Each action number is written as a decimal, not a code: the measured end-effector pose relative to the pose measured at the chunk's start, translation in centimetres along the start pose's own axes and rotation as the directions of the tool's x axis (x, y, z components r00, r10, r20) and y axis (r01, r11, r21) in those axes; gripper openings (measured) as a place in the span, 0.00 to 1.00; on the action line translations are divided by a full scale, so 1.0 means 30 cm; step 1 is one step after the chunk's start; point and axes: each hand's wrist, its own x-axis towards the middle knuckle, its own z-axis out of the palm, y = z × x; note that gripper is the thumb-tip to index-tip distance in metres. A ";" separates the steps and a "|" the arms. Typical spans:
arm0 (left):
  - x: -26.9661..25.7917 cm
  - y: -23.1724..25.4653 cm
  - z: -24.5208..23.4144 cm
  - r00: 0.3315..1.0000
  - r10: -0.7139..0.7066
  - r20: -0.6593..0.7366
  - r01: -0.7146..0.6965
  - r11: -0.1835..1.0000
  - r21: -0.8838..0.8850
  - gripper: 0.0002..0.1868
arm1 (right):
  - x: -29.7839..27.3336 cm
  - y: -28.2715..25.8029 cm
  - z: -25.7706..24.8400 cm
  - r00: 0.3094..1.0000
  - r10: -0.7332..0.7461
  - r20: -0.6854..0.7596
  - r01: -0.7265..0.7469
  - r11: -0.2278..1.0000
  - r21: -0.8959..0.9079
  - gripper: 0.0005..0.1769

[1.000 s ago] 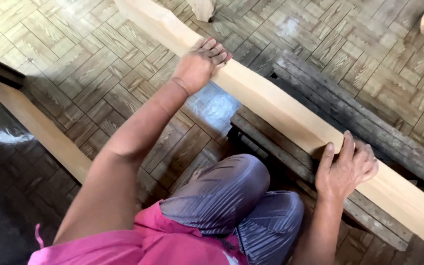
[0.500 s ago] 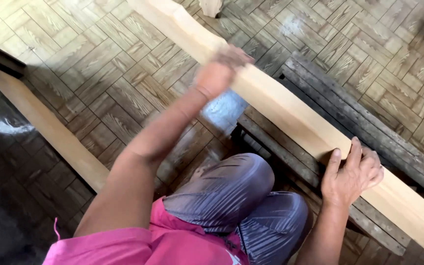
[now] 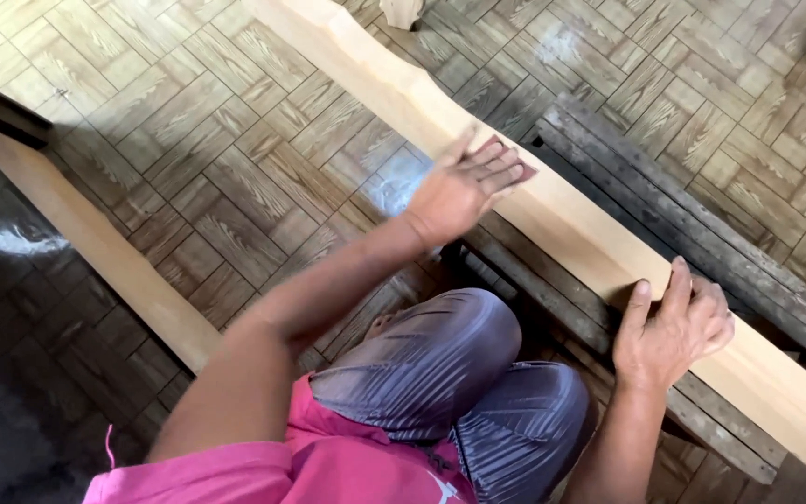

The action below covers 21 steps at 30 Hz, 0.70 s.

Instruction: Manual sanding of a long wooden board using sandpaper to smooth the edges and surface.

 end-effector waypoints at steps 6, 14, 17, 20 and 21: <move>-0.017 -0.399 -0.140 0.967 -0.080 0.242 -0.046 0.880 0.473 0.27 | -0.001 0.004 -0.009 1.000 -0.024 0.015 0.024 1.000 -0.008 0.31; 0.014 0.025 0.184 0.939 -0.344 -0.027 0.339 0.935 -0.103 0.18 | -0.006 0.004 0.005 1.000 0.000 -0.004 0.000 1.000 -0.003 0.35; 0.036 0.199 0.164 0.994 -0.097 -0.044 0.088 0.981 -0.173 0.13 | 0.002 -0.014 -0.004 1.000 -0.001 -0.005 0.001 1.000 0.003 0.39; 0.061 0.180 0.122 0.981 0.193 0.014 -0.191 0.977 -0.100 0.21 | 0.006 -0.001 -0.014 1.000 -0.009 0.017 0.009 1.000 0.003 0.38; 0.057 0.140 0.124 0.968 0.224 0.112 -0.212 0.971 -0.113 0.25 | 0.000 0.001 -0.017 0.999 -0.026 0.026 0.026 1.000 0.004 0.37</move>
